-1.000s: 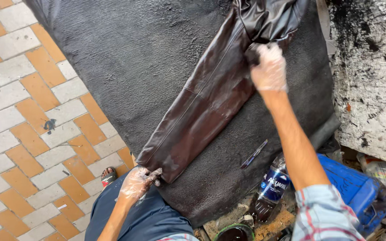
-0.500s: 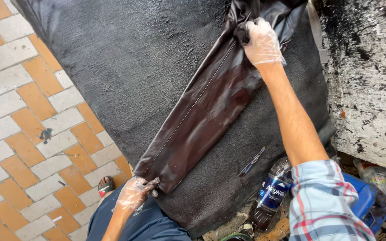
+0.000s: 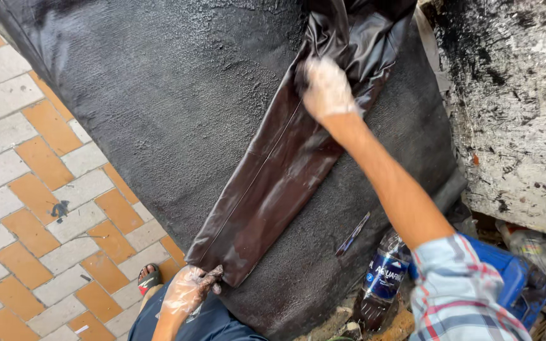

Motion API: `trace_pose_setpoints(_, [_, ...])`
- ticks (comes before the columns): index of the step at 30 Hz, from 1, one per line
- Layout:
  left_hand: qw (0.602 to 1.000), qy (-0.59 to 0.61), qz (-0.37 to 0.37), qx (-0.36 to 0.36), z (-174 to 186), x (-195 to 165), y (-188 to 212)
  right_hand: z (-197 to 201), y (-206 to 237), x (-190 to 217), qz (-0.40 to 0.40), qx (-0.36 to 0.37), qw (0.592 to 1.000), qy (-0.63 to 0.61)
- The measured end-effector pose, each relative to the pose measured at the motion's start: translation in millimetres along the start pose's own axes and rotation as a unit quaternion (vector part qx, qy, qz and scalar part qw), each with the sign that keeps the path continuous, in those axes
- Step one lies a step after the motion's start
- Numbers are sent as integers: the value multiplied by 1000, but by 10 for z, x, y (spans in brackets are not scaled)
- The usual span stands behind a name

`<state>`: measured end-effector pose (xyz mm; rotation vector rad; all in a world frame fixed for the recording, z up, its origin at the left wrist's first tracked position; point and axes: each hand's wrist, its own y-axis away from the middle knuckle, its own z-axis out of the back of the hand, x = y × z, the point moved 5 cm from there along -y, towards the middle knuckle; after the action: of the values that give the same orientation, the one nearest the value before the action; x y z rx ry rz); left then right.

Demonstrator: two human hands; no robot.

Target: The person rubs dark dye into the sleeve of a brown leather jacket laid on a padded table, using a small sponge by hand. They dip the sponge into a bowl of dye, work the dye along seams with a small blade-like tool, wipe the surface, and finally lift and wring the jacket sleeve.

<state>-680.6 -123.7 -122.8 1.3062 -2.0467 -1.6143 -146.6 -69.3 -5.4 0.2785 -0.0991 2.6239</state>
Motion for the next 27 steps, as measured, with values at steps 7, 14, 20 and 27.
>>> trace_pose_setpoints(7, [869,450,185,95,-21,296,-138,436,771,863,229,122,961,90])
trace_pose_setpoints(14, [973,207,99,-16,89,259,-117,165,386,30,19,126,971,202])
trace_pose_setpoints(20, [988,-142,-56,-11,43,-16,5,482,211,-117,46,-71,996,29])
trace_pose_setpoints(27, [947,-311,-40,-74,-4,-139,71,55,579,151,220,80,972,12])
